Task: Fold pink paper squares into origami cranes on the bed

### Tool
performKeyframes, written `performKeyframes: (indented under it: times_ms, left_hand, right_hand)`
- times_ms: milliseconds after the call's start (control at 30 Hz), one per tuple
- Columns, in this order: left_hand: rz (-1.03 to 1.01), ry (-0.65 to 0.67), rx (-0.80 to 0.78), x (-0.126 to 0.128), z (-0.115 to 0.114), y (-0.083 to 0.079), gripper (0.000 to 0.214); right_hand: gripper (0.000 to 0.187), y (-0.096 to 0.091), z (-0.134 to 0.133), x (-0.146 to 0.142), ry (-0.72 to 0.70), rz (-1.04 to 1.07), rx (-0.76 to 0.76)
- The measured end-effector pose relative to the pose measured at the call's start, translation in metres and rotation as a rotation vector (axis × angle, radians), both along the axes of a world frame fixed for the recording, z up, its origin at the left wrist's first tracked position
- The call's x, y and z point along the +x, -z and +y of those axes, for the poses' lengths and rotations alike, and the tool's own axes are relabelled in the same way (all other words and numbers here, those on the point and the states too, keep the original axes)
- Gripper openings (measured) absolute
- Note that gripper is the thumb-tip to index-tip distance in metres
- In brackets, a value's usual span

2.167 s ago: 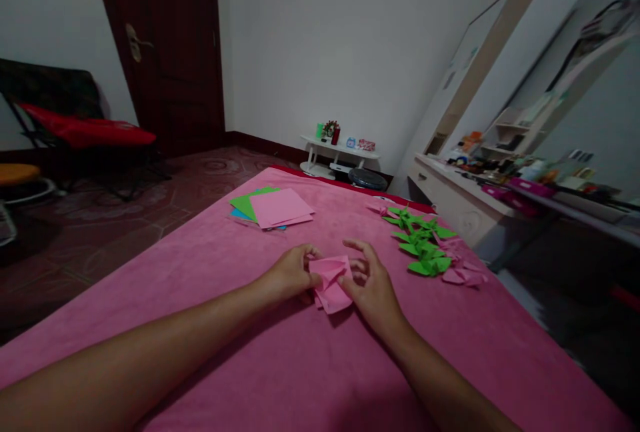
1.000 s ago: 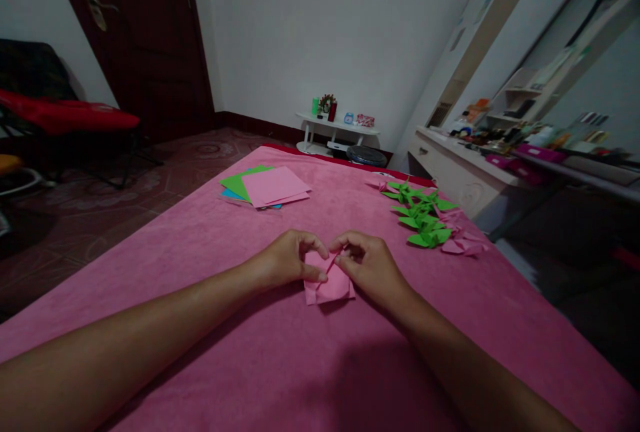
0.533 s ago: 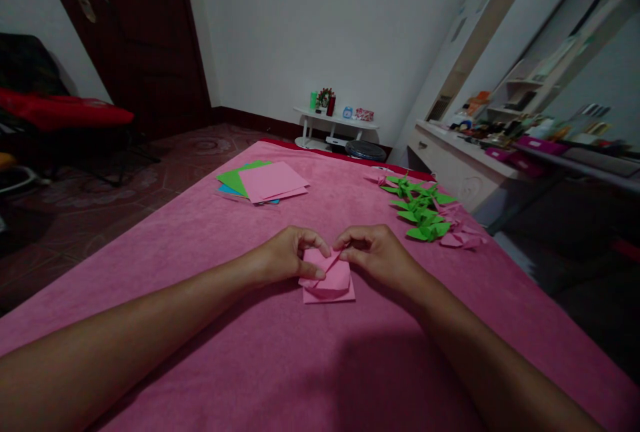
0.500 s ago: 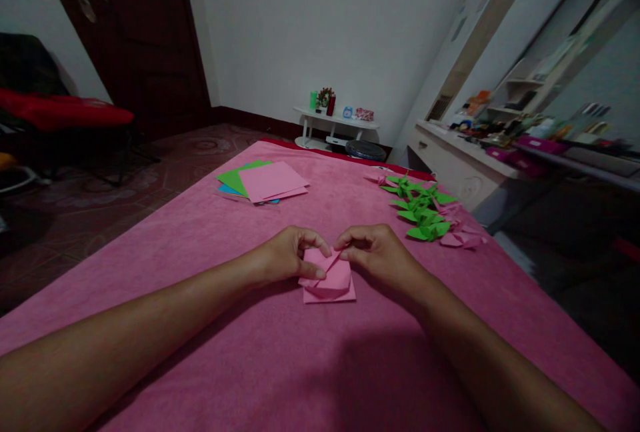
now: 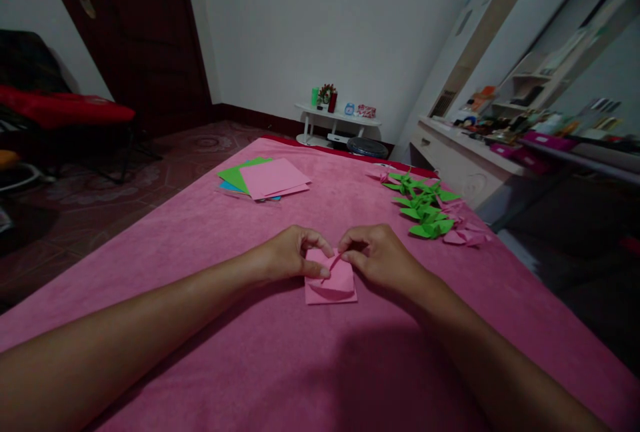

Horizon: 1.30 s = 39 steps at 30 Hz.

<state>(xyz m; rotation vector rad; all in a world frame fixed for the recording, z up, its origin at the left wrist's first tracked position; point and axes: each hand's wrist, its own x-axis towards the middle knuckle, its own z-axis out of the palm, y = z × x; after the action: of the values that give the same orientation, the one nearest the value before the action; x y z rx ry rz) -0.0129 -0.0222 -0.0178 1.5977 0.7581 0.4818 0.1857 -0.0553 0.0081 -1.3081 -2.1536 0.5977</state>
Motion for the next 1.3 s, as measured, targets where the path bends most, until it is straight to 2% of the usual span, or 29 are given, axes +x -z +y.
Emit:
performKeyframes:
  times_ms: [100,200,333,467,1000,1100,1300]
  left_hand:
    - [-0.008,-0.031,0.016,0.001,-0.001,0.001,0.032]
    - [0.016,-0.051,0.074,0.001,-0.001,0.003,0.032]
    - [0.016,-0.029,0.112,0.001,-0.002,0.001,0.031]
    - [0.03,-0.029,0.087,0.001,-0.003,-0.002,0.028]
    - [0.006,-0.069,0.088,0.001,-0.004,0.002,0.029]
    - [-0.046,-0.092,0.034,0.002,-0.004,0.002,0.033]
    - [-0.182,-0.164,-0.182,0.002,-0.004,-0.001,0.052]
  right_hand:
    - [0.02,0.0,-0.004,-0.006,0.034,-0.112,0.127]
    - [0.021,0.003,-0.005,-0.009,0.063,-0.148,0.167]
    - [0.025,0.012,0.0,-0.004,0.034,0.002,0.007]
    - [0.023,0.018,0.005,0.0,0.078,0.163,-0.15]
    - [0.021,0.015,0.001,-0.004,0.11,0.351,-0.14]
    - [0.021,0.013,0.0,-0.006,0.094,0.36,-0.127]
    - [0.016,0.002,-0.002,-0.01,0.128,0.426,-0.103]
